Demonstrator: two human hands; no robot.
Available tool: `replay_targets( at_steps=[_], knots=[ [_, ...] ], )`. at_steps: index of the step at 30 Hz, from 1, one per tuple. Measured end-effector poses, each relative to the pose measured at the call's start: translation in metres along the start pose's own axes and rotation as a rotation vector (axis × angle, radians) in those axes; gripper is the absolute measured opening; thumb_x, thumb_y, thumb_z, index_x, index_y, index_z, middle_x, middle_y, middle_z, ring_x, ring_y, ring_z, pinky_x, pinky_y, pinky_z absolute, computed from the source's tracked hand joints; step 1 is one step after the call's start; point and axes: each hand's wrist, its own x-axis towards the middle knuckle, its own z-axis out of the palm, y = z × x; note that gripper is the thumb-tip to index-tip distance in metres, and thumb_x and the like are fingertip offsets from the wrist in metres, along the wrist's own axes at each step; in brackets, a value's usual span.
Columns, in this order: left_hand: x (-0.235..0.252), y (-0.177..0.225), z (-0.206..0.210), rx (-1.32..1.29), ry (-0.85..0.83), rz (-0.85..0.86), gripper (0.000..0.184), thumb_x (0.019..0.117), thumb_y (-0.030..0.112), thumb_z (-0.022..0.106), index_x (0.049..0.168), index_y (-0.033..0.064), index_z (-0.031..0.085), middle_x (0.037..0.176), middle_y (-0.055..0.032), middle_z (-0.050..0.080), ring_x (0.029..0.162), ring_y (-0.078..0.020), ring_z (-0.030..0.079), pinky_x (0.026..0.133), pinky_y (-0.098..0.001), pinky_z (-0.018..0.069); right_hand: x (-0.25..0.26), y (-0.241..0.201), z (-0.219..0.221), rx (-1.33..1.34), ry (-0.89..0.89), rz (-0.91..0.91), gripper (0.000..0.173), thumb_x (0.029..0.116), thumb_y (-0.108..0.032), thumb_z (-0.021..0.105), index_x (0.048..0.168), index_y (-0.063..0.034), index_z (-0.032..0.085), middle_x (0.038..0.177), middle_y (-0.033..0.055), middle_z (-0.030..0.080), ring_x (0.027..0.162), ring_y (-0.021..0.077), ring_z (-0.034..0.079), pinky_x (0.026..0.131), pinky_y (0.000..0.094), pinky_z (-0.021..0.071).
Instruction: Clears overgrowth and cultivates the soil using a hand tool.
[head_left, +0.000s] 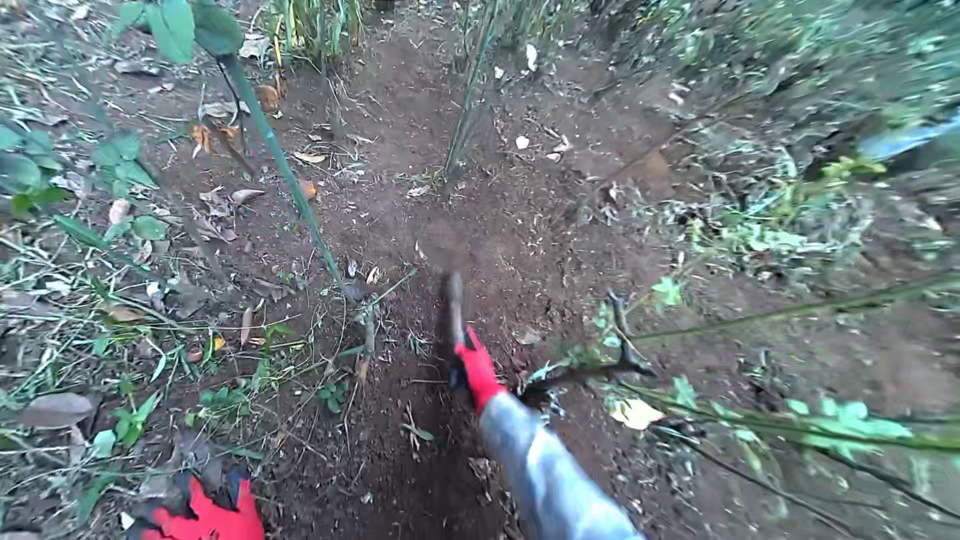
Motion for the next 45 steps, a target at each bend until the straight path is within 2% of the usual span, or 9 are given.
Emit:
replay_targets(
  at_steps=[6, 13, 19, 23, 27, 31, 35, 41, 45],
  knots=[
    [-0.001, 0.001, -0.002, -0.083, 0.011, 0.025, 0.085, 0.0927, 0.066, 0.056, 0.16, 0.0178, 0.036, 0.164, -0.0299, 0.025, 0.152, -0.0534, 0.021, 0.114, -0.079, 0.0174, -0.218, 0.132, 0.003, -0.152, -0.273, 0.083, 0.068, 0.1018, -0.017, 0.058, 0.163, -0.0169, 0.028, 0.117, 0.0203, 0.068, 0.084, 0.0275, 0.069, 0.076, 0.0493, 0.0588],
    [-0.008, -0.022, -0.02, -0.312, -0.085, 0.269, 0.06, 0.1008, 0.05, 0.053, 0.152, 0.0176, 0.051, 0.163, -0.0246, 0.034, 0.152, -0.0524, 0.023, 0.113, -0.0814, 0.0116, -0.148, 0.079, 0.014, 0.076, 0.114, 0.055, 0.06, 0.1082, -0.016, 0.049, 0.162, -0.0101, 0.023, 0.099, 0.0197, 0.064, 0.07, 0.025, 0.064, 0.064, 0.0441, 0.0564],
    [-0.06, -0.089, -0.062, -0.706, -0.081, 0.237, 0.059, 0.106, 0.032, 0.041, 0.157, 0.0023, 0.037, 0.162, -0.0312, 0.03, 0.151, -0.0515, 0.027, 0.119, -0.0743, 0.0151, -0.32, 0.184, 0.119, -0.311, -0.523, -0.198, 0.073, 0.0987, -0.033, 0.066, 0.159, -0.0064, 0.034, 0.133, 0.0257, 0.064, 0.119, 0.0364, 0.066, 0.102, 0.0574, 0.052],
    [-0.076, -0.145, -0.068, -0.446, 0.047, -0.042, 0.073, 0.1024, 0.051, 0.046, 0.16, 0.0073, 0.035, 0.165, -0.0333, 0.018, 0.153, -0.0568, 0.012, 0.116, -0.0789, 0.0067, -0.279, 0.085, 0.109, -0.581, -0.603, -0.154, 0.074, 0.1007, -0.032, 0.062, 0.165, -0.0288, 0.025, 0.137, 0.0209, 0.064, 0.12, 0.0395, 0.065, 0.102, 0.0649, 0.0493],
    [-0.068, -0.158, -0.033, -0.182, -0.007, -0.112, 0.083, 0.098, 0.063, 0.048, 0.161, 0.01, 0.034, 0.164, -0.0318, 0.025, 0.151, -0.0573, 0.019, 0.112, -0.0831, 0.0098, -0.214, -0.012, 0.149, -0.406, -0.415, -0.258, 0.075, 0.1028, -0.019, 0.058, 0.166, -0.0252, 0.018, 0.122, 0.0226, 0.067, 0.092, 0.035, 0.071, 0.081, 0.0564, 0.0589],
    [-0.067, -0.148, -0.021, -0.126, -0.007, -0.147, 0.088, 0.0929, 0.065, 0.053, 0.16, 0.0105, 0.036, 0.163, -0.0287, 0.03, 0.151, -0.0546, 0.023, 0.113, -0.0813, 0.0117, -0.141, -0.109, 0.202, -0.257, -0.199, -0.322, 0.061, 0.1082, -0.015, 0.049, 0.163, -0.0097, 0.022, 0.132, 0.0259, 0.061, 0.112, 0.0357, 0.066, 0.096, 0.0525, 0.0544],
    [-0.063, -0.151, -0.016, -0.13, 0.033, -0.137, 0.089, 0.0923, 0.068, 0.049, 0.159, 0.0102, 0.038, 0.162, -0.0292, 0.032, 0.15, -0.0556, 0.026, 0.112, -0.0819, 0.0133, -0.111, -0.062, 0.261, -0.098, -0.134, -0.209, 0.063, 0.1092, -0.017, 0.046, 0.164, -0.008, 0.016, 0.139, 0.0281, 0.056, 0.118, 0.0371, 0.062, 0.1, 0.0531, 0.0513],
    [-0.065, -0.144, -0.026, -0.125, 0.0, -0.151, 0.087, 0.093, 0.065, 0.051, 0.158, 0.0095, 0.039, 0.162, -0.0291, 0.032, 0.151, -0.0541, 0.025, 0.115, -0.0791, 0.0126, -0.281, 0.078, 0.185, -0.367, -0.554, -0.094, 0.073, 0.1019, -0.014, 0.058, 0.164, -0.0096, 0.021, 0.148, 0.0241, 0.054, 0.131, 0.0337, 0.058, 0.112, 0.0525, 0.0461],
    [-0.066, -0.153, -0.013, -0.06, -0.077, -0.132, 0.089, 0.0875, 0.062, 0.064, 0.156, 0.008, 0.043, 0.162, -0.0289, 0.032, 0.151, -0.0535, 0.024, 0.114, -0.0803, 0.013, -0.205, -0.006, 0.192, -0.165, -0.294, -0.241, 0.07, 0.104, -0.009, 0.051, 0.165, -0.011, 0.016, 0.108, 0.0206, 0.065, 0.077, 0.0271, 0.067, 0.068, 0.0471, 0.0592]
  ],
)
